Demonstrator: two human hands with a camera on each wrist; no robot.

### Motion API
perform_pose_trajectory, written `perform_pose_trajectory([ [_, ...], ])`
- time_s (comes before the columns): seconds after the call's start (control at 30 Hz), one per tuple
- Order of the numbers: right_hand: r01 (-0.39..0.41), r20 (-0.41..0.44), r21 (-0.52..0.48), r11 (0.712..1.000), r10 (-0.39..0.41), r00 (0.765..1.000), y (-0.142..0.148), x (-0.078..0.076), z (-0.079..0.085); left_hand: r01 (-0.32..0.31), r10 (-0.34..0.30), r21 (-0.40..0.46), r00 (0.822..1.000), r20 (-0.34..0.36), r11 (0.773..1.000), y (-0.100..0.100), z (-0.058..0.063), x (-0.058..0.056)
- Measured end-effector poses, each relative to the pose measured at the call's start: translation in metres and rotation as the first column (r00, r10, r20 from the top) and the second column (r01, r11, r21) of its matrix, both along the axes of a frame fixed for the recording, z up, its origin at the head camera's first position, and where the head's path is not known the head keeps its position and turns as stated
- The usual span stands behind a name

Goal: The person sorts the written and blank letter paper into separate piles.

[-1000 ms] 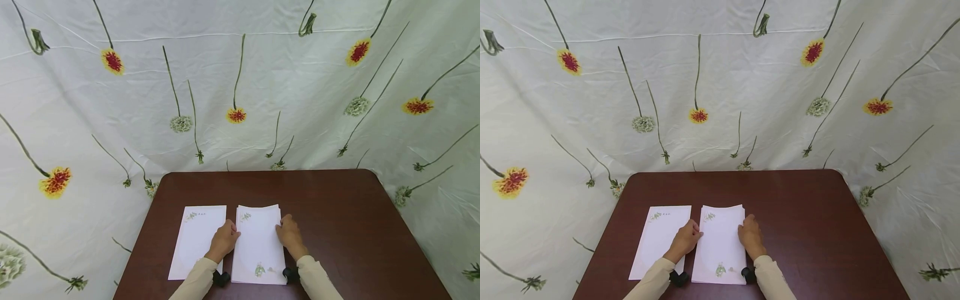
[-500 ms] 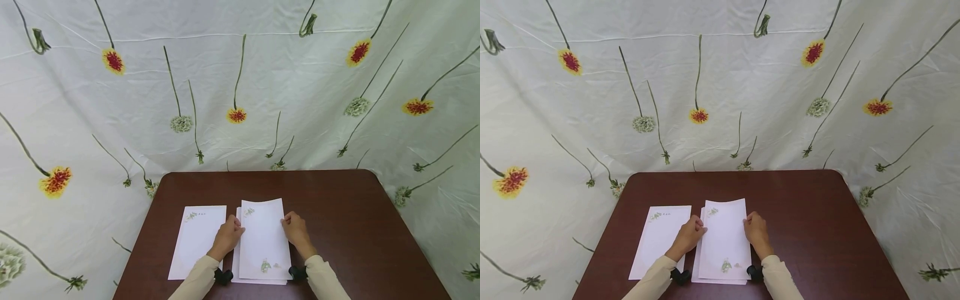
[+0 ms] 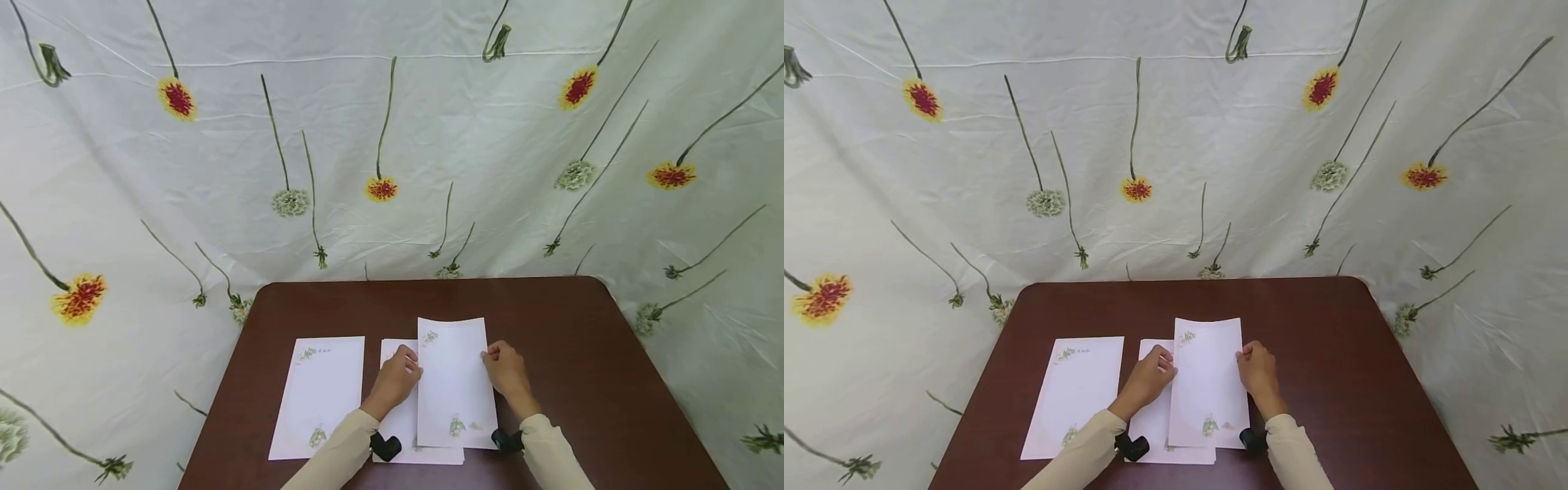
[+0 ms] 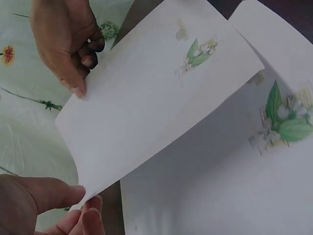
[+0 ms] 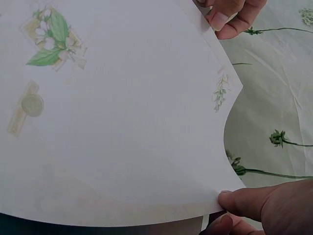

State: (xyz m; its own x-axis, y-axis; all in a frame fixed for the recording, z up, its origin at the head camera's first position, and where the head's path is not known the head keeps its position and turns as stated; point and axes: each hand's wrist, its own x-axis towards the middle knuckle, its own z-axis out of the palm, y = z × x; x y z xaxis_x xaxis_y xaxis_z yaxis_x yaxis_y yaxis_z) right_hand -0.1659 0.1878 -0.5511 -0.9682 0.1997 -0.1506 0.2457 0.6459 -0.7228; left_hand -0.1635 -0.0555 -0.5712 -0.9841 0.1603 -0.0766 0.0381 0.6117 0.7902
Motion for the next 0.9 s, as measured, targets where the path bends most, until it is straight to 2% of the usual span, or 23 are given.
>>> perform_pose_trajectory([
  [0.3,0.038,0.03,0.017,0.999,-0.038,0.999,0.031,0.002,0.005,0.111,-0.112,0.081,0.994,0.012,0.99,0.03,0.002,0.008],
  [0.53,0.076,0.046,0.034,0.997,-0.077,0.996,0.053,0.006,0.002,0.216,-0.22,0.107,0.975,0.027,0.97,0.048,-0.001,0.013],
  [0.9,0.09,0.073,0.062,0.994,-0.095,0.993,0.078,0.01,-0.014,0.294,-0.297,0.048,0.953,0.056,0.955,0.074,-0.006,0.015],
])
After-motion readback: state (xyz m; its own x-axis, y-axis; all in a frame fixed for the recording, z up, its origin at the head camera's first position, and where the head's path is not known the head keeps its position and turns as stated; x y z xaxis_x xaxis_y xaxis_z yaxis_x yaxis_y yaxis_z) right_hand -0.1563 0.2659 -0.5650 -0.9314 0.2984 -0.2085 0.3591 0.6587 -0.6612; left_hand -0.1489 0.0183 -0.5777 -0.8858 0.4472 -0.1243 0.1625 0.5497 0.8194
